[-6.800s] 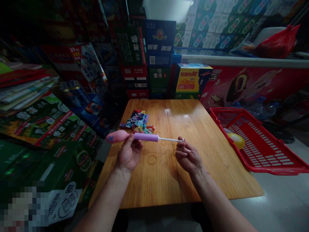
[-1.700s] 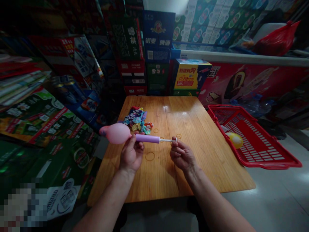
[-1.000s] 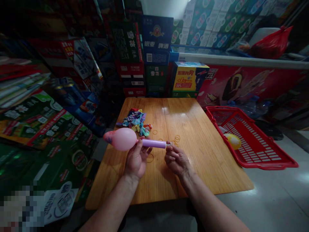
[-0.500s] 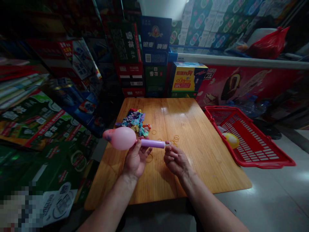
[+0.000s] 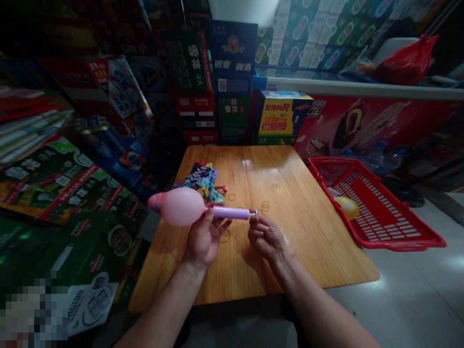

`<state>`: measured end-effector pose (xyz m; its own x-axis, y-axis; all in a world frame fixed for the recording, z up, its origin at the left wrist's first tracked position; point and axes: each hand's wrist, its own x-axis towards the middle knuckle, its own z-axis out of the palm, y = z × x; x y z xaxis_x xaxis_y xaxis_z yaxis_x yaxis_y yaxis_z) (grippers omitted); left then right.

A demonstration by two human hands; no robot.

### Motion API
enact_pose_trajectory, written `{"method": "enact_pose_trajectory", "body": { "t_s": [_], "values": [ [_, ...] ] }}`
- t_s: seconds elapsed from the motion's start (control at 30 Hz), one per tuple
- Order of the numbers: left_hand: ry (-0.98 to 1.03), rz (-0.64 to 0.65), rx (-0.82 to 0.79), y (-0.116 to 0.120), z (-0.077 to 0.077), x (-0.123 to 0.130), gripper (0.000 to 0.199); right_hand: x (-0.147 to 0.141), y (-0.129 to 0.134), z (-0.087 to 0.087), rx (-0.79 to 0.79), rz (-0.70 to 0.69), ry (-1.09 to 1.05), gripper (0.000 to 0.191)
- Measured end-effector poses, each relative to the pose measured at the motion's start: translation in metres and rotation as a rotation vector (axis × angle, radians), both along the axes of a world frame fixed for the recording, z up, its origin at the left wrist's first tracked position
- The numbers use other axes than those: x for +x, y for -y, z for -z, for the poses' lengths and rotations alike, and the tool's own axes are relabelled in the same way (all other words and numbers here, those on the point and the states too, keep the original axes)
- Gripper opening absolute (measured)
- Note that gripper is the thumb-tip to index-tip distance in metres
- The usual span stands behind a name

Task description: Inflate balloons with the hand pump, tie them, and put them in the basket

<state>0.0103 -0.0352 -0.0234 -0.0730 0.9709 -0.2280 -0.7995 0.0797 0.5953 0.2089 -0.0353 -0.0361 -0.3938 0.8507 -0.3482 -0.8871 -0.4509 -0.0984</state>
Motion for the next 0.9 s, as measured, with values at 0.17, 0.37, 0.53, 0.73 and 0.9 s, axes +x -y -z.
{"method": "enact_pose_trajectory", "body": {
  "t_s": [0.17, 0.37, 0.53, 0.73, 0.9],
  "values": [
    [0.028, 0.050, -0.043, 0.006, 0.004, 0.010, 0.027, -0.016, 0.005, 0.000, 0.007, -0.033, -0.003, 0.014],
    [0.055, 0.037, -0.057, -0.008, 0.001, -0.011, 0.026, 0.008, -0.001, -0.004, 0.061, -0.059, 0.057, 0.014],
    [0.022, -0.026, -0.010, -0.006, 0.002, -0.015, 0.027, 0.013, -0.003, -0.006, 0.069, -0.019, 0.020, 0.017],
    [0.081, 0.106, -0.038, 0.012, 0.011, 0.009, 0.030, -0.010, 0.006, -0.001, 0.021, -0.079, 0.031, 0.013],
    [0.083, 0.087, -0.047, -0.003, 0.006, -0.005, 0.027, 0.007, 0.002, -0.009, 0.074, -0.057, 0.017, 0.018]
  ]
}}
